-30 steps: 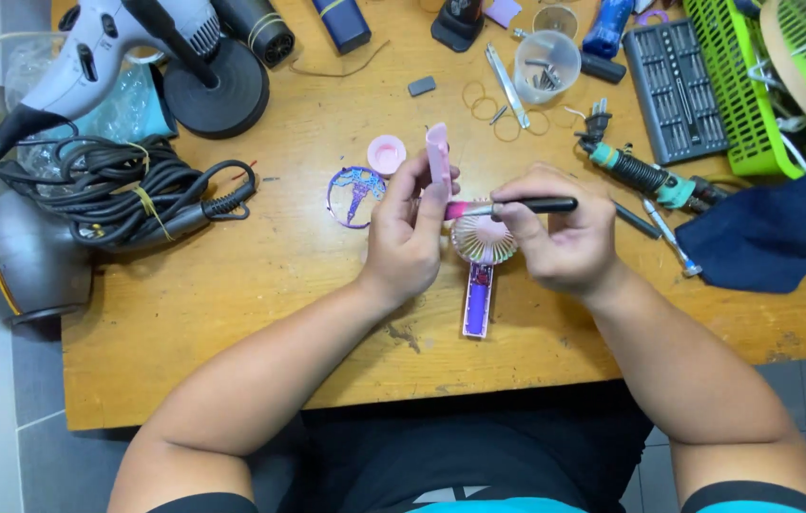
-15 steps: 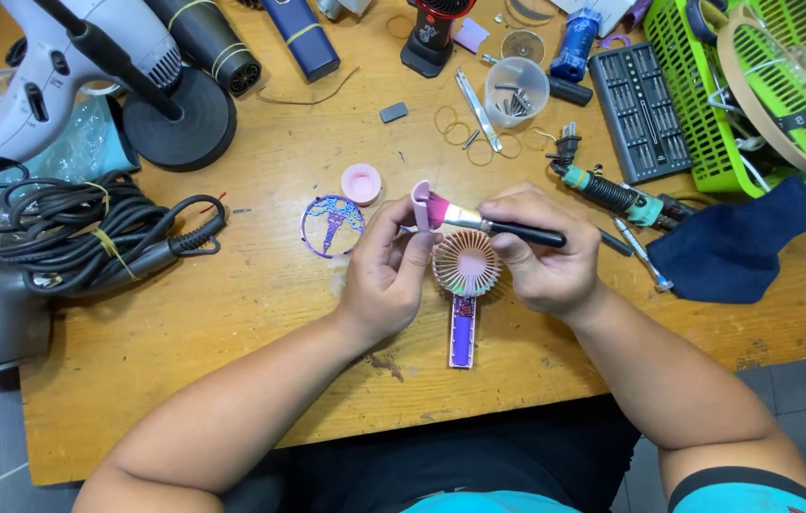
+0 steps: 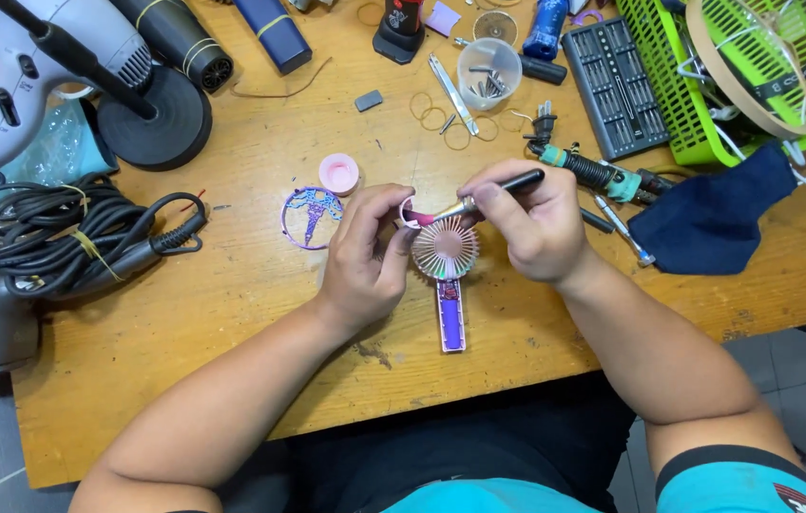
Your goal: The person cleans a pink plastic fan handle with a brush, then uses a soldering iron to smooth the surface. They wipe the handle with a cloth, attach it to the fan head, and test the device by turning it on. Finally, they clean a separate purple fan component with the cloth.
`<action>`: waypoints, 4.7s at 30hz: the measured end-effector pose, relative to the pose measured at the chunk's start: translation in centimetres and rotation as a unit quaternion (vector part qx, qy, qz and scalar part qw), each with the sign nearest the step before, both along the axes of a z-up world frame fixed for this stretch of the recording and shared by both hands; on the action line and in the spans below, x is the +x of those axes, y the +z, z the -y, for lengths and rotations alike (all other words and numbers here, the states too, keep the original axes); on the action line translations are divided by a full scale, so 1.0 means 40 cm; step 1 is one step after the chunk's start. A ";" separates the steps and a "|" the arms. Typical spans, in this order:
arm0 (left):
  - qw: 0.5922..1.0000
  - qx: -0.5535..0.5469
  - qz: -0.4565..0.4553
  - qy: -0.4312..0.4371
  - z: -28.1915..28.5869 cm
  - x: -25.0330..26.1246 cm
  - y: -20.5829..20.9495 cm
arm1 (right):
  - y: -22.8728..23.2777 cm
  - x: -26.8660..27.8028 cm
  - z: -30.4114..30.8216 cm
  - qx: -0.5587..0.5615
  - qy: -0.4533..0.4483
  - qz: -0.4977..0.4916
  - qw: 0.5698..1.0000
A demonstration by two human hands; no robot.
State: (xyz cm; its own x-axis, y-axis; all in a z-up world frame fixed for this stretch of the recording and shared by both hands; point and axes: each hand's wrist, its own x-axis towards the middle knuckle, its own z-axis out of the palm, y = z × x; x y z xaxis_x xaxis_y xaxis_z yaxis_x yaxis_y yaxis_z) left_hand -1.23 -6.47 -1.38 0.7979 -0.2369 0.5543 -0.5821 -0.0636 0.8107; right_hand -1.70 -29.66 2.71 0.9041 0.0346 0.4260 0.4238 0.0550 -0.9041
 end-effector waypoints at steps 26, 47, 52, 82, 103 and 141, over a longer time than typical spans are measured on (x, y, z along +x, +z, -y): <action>0.998 0.033 0.048 -0.008 -0.001 -0.004 0.021 | 0.142 -0.052 0.125 -0.572 0.044 -0.141 0.807; 0.985 -0.122 -0.075 -0.092 0.009 -0.017 -0.094 | -0.056 -0.054 0.324 -0.760 -0.221 -0.064 0.608; 0.980 -0.149 -0.108 -0.076 0.004 -0.014 -0.073 | 0.009 -0.031 0.289 -0.723 -0.223 -0.049 0.652; 0.846 -0.283 -0.421 -0.163 0.008 0.034 -0.089 | -0.020 -0.004 0.011 -0.069 -0.058 0.248 0.965; 0.896 -0.195 -0.372 -0.146 0.005 0.025 -0.049 | -0.005 0.005 0.038 -0.108 -0.002 0.311 0.944; 0.843 -0.312 -0.413 -0.144 -0.003 0.054 -0.082 | -0.011 -0.009 0.066 -0.124 -0.043 0.288 0.949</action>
State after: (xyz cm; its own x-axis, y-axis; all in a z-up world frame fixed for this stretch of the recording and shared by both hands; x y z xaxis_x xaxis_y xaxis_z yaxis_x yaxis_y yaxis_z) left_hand 0.94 -6.33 -4.64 0.9320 -0.3549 -0.0740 0.2795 0.5735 0.7701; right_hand -2.05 -32.30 2.26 0.5283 0.1348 0.8383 0.8444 -0.1873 -0.5020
